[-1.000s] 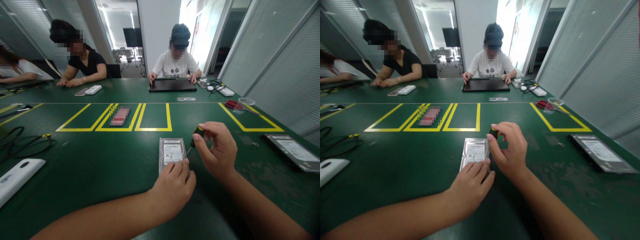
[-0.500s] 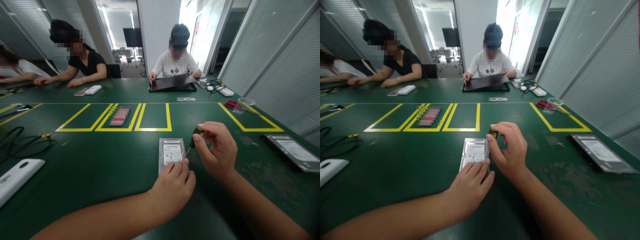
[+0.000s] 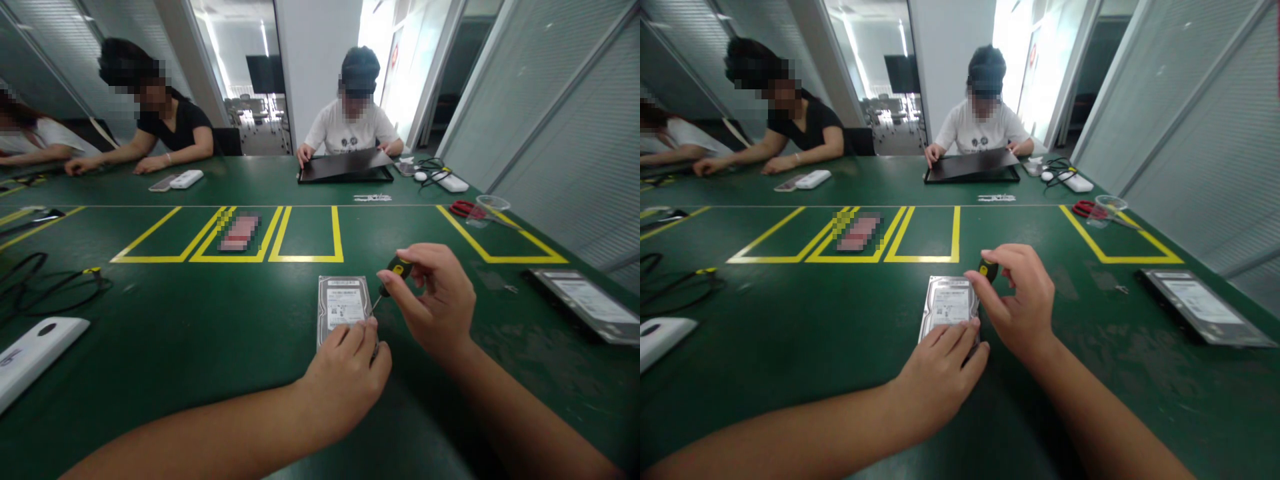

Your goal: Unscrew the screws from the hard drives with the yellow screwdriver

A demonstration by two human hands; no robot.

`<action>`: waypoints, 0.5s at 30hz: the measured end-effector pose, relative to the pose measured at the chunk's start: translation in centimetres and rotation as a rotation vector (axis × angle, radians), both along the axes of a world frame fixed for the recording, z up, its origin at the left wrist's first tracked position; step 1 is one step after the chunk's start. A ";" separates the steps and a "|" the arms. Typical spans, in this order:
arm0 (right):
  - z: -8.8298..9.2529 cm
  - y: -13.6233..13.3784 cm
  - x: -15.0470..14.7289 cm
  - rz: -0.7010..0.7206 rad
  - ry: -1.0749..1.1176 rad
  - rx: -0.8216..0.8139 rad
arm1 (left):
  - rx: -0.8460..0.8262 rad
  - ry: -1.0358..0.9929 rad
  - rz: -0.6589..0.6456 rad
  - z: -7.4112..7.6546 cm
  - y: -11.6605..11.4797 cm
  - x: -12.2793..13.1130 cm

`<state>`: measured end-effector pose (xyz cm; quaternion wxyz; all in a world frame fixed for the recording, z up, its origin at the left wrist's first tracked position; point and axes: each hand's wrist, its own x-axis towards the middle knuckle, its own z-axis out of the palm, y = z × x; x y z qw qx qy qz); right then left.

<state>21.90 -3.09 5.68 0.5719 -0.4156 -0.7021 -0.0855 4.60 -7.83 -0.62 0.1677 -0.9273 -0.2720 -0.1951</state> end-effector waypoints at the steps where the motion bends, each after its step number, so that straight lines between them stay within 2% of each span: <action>1: 0.0 0.0 0.0 0.006 0.000 0.002 | -0.001 -0.001 0.000 0.0 0.0 0.0; 7: 0.2 -0.1 -0.1 -0.012 -0.002 0.028 | -0.002 0.003 0.004 0.1 0.0 0.0; 15: 0.2 -0.3 -0.1 -0.007 -0.010 -0.021 | -0.013 0.013 -0.002 0.3 0.0 0.0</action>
